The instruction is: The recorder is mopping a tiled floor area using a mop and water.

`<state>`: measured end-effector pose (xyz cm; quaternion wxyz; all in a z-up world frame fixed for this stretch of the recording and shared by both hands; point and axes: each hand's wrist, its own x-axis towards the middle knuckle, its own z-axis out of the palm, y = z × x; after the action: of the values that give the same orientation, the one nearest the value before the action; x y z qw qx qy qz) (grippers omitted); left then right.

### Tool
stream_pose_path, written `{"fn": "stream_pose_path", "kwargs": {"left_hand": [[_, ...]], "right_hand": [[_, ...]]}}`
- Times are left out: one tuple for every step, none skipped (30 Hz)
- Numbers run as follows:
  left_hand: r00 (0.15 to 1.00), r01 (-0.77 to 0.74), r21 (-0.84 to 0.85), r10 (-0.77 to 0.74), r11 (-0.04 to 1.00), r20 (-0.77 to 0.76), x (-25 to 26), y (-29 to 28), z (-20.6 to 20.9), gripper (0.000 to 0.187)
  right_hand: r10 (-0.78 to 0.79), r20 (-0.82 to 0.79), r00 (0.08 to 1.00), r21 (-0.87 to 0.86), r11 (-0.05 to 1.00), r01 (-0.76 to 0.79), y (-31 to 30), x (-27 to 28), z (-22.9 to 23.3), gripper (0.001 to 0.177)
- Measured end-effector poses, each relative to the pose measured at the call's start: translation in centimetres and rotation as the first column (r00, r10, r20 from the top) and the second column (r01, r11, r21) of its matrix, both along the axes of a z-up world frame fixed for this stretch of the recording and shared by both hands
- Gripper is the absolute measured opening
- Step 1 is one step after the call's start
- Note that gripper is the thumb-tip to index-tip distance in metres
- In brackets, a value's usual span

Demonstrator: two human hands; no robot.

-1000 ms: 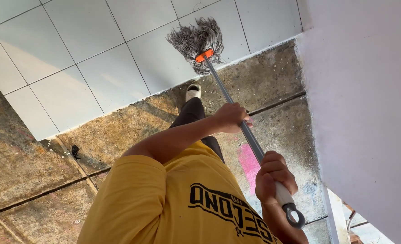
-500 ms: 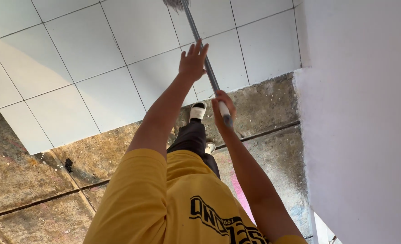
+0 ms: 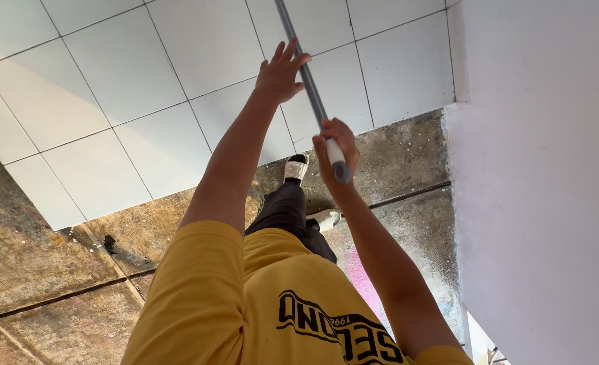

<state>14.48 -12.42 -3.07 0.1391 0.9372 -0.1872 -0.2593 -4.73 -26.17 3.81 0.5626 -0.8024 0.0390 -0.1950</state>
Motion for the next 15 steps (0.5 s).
{"fn": "stream_pose_path", "kwargs": {"left_hand": [[1.000, 0.005, -0.005, -0.005, 1.000, 0.000, -1.0, -0.7, -0.1, 0.062], [0.999, 0.052, -0.036, -0.052, 0.998, 0.001, -1.9, -1.3, -0.2, 0.053], [0.995, 0.098, -0.066, -0.098, 0.993, 0.004, -3.0, -2.0, -0.2, 0.044], [0.995, 0.102, -0.065, -0.102, 0.993, 0.009, -5.0, -3.1, -0.1, 0.044], [0.988, 0.151, -0.184, -0.143, 0.971, 0.060, -7.2, -4.1, 0.1, 0.033], [0.978, 0.202, -0.300, -0.174, 0.932, 0.117, -9.4, -5.3, 0.3, 0.027], [0.976, 0.206, -0.302, -0.175, 0.931, 0.125, -12.1, -6.2, 0.8, 0.027], [0.974, 0.213, -0.354, -0.169, 0.911, 0.151, -14.9, -7.0, 1.2, 0.028], [0.971, 0.221, -0.405, -0.161, 0.887, 0.176, -17.8, -8.0, 1.7, 0.031], [0.971, 0.221, -0.404, -0.160, 0.888, 0.179, -20.4, -9.0, 2.3, 0.031], [0.965, 0.245, -0.451, -0.172, 0.858, 0.198, -23.1, -10.0, 3.0, 0.029], [0.957, 0.275, -0.498, -0.187, 0.822, 0.220, -25.8, -11.1, 3.7, 0.028], [0.956, 0.280, -0.499, -0.191, 0.820, 0.223, -28.5, -12.0, 4.5, 0.028], [0.948, 0.298, -0.550, -0.177, 0.780, 0.263, -31.2, -13.0, 5.3, 0.028], [0.940, 0.317, -0.597, -0.159, 0.737, 0.302, -33.8, -13.9, 6.1, 0.028]], "right_hand": [[-0.005, 0.000, 1.000, -0.005, 1.000, 0.005, -0.7, -1.5, 1.2, 0.017], [-0.016, 0.014, 1.000, -0.031, 0.999, 0.017, -1.2, -2.8, 2.3, 0.014], [-0.026, 0.029, 0.999, -0.057, 0.998, 0.028, -1.9, -4.3, 3.6, 0.012], [-0.030, 0.035, 0.999, -0.057, 0.998, 0.032, -3.2, -6.1, 4.9, 0.012], [-0.021, 0.036, 0.999, -0.042, 0.999, 0.023, -4.4, -8.1, 6.2, 0.008], [-0.009, 0.039, 0.999, -0.032, 0.999, 0.010, -5.8, -10.2, 7.6, 0.006], [-0.011, 0.047, 0.999, -0.035, 0.999, 0.012, -6.7, -12.1, 8.9, 0.006], [0.005, 0.071, 0.997, -0.077, 0.997, 0.001, -7.6, -14.1, 10.4, 0.007], [0.021, 0.096, 0.995, -0.119, 0.993, -0.010, -8.6, -16.2, 11.7, 0.009], [0.022, 0.098, 0.995, -0.118, 0.993, -0.010, -9.5, -17.9, 13.1, 0.009], [0.033, 0.142, 0.989, -0.108, 0.994, -0.018, -10.4, -19.7, 14.5, 0.011], [0.038, 0.186, 0.982, -0.101, 0.995, -0.020, -11.3, -21.6, 16.0, 0.013], [0.034, 0.188, 0.982, -0.103, 0.995, -0.014, -11.7, -23.8, 17.0, 0.013], [0.015, 0.204, 0.979, -0.052, 0.999, -0.004, -12.1, -26.0, 17.9, 0.013], [-0.005, 0.219, 0.976, 0.000, 1.000, 0.005, -12.6, -28.1, 18.9, 0.014]]}}
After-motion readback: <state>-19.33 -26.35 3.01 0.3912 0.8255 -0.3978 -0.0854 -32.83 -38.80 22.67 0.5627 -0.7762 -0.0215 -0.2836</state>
